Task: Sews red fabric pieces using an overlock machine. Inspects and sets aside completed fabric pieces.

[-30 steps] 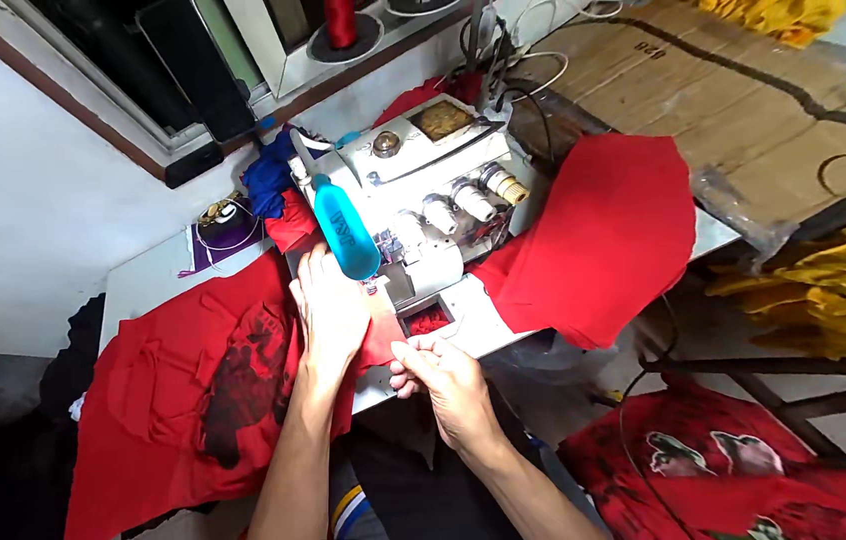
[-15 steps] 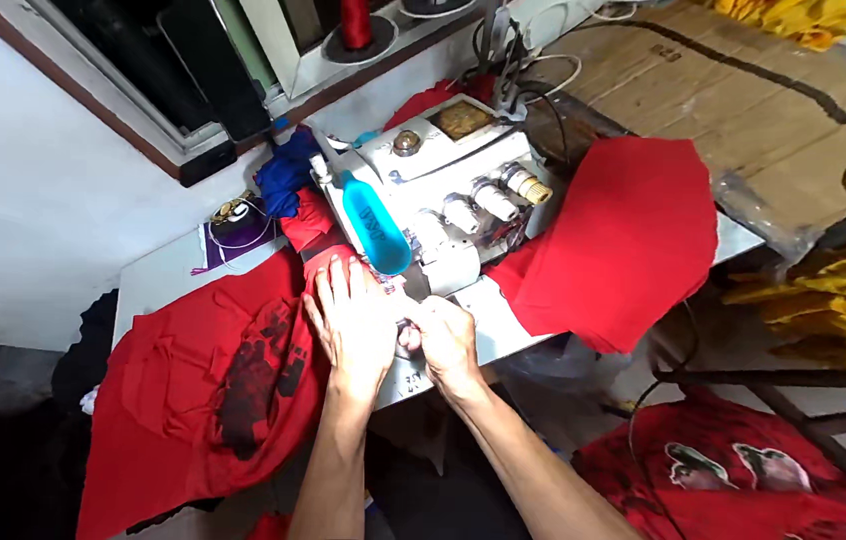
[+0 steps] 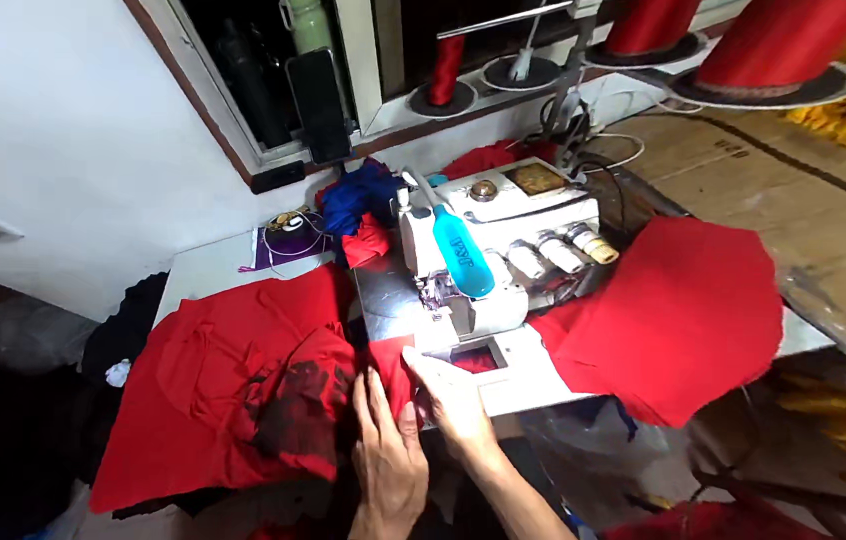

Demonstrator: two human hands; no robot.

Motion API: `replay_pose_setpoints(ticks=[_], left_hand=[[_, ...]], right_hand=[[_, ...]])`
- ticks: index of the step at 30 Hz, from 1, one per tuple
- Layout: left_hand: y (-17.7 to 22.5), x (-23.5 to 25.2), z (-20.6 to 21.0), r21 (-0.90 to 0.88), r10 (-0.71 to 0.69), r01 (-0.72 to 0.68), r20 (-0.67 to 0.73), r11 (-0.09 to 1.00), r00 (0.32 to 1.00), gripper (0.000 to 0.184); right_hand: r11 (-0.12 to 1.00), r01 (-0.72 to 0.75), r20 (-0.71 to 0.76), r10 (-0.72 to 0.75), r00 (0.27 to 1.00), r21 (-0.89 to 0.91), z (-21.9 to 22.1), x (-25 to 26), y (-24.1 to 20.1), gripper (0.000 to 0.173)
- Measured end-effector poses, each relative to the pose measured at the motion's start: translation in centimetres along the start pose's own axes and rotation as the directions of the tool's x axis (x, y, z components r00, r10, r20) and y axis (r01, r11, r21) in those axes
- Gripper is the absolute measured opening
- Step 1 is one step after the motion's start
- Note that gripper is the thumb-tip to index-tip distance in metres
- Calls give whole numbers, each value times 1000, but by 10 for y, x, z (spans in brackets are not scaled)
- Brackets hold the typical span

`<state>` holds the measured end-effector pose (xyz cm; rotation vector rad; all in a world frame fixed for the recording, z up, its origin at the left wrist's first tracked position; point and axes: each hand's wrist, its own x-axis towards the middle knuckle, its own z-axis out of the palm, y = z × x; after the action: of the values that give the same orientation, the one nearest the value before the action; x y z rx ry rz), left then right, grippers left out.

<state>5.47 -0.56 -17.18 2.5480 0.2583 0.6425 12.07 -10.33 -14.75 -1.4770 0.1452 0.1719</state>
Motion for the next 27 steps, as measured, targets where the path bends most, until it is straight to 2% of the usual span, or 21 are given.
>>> replay_pose_setpoints(ticks=[2, 4, 5, 6, 8, 9, 11, 13, 14, 16, 17, 18, 19, 21, 22, 23, 24, 25, 27], left_hand=[[-20, 4, -13, 42, -41, 40, 23, 998, 999, 63], [-38, 28, -25, 153, -148, 138, 60, 979, 987, 62], [-45, 41, -30, 188, -231, 207, 115, 960, 966, 63], [-51, 55, -35, 205, -314, 273, 202, 940, 928, 58], [-61, 72, -47, 169, -335, 299, 257, 939, 907, 36], [-63, 79, -57, 138, -295, 270, 215, 953, 931, 31], [-64, 88, -87, 89, -222, 214, 102, 973, 970, 33], [-69, 92, -112, 130, -210, 205, 27, 970, 977, 32], [-76, 91, -118, 179, -231, 223, 25, 958, 973, 31], [-102, 79, -108, 276, -290, 260, 75, 925, 954, 31], [-120, 67, -95, 319, -323, 276, 105, 907, 941, 33], [-135, 52, -82, 344, -332, 277, 113, 897, 936, 35], [-144, 41, -72, 342, -300, 256, 81, 904, 951, 36], [-139, 38, -74, 298, -294, 266, 53, 917, 954, 37], [-127, 38, -79, 289, -304, 282, 32, 915, 952, 37], [-114, 41, -83, 293, -257, 248, -7, 923, 966, 37], [-101, 43, -86, 303, -150, 152, -31, 941, 988, 39], [-89, 43, -86, 315, -30, 32, -11, 948, 999, 42], [-67, 38, -75, 333, 77, -116, 127, 936, 989, 53]], right_hand=[[998, 54, 5, -54, 999, 13, -13, 4, 7, 27], [989, 100, -164, -82, 983, 104, -33, 8, 11, 15], [983, 90, -273, -43, 961, 160, -40, 10, 9, 14], [973, 76, -356, 7, 934, 219, -44, 13, 7, 17], [963, 25, -406, 91, 909, 269, -49, 4, 5, 22], [966, 1, -377, 100, 921, 259, -52, -7, 4, 22], [975, -10, -255, 68, 965, 223, -63, -44, 11, 18], [983, -62, -100, 80, 992, 171, -73, -88, 28, 17], [982, -137, -5, 139, 990, 132, -78, -109, 38, 17], [946, -305, 195, 322, 927, -113, -87, -134, 63, 19], [893, -327, 265, 412, 872, -310, -90, -136, 75, 22], [850, -256, 297, 419, 858, -461, -90, -136, 84, 24], [838, -133, 312, 338, 888, -530, -85, -132, 87, 24], [807, 146, 270, 17, 963, -572, -65, -120, 79, 23], [745, 263, 231, -150, 961, -613, -52, -111, 72, 23], [668, 342, 203, -280, 938, -661, -39, -97, 63, 24], [593, 384, 191, -363, 912, -708, -25, -82, 55, 26], [546, 387, 200, -370, 907, -743, -13, -70, 50, 29], [553, 312, 250, -188, 950, -772, 7, -47, 44, 38]])
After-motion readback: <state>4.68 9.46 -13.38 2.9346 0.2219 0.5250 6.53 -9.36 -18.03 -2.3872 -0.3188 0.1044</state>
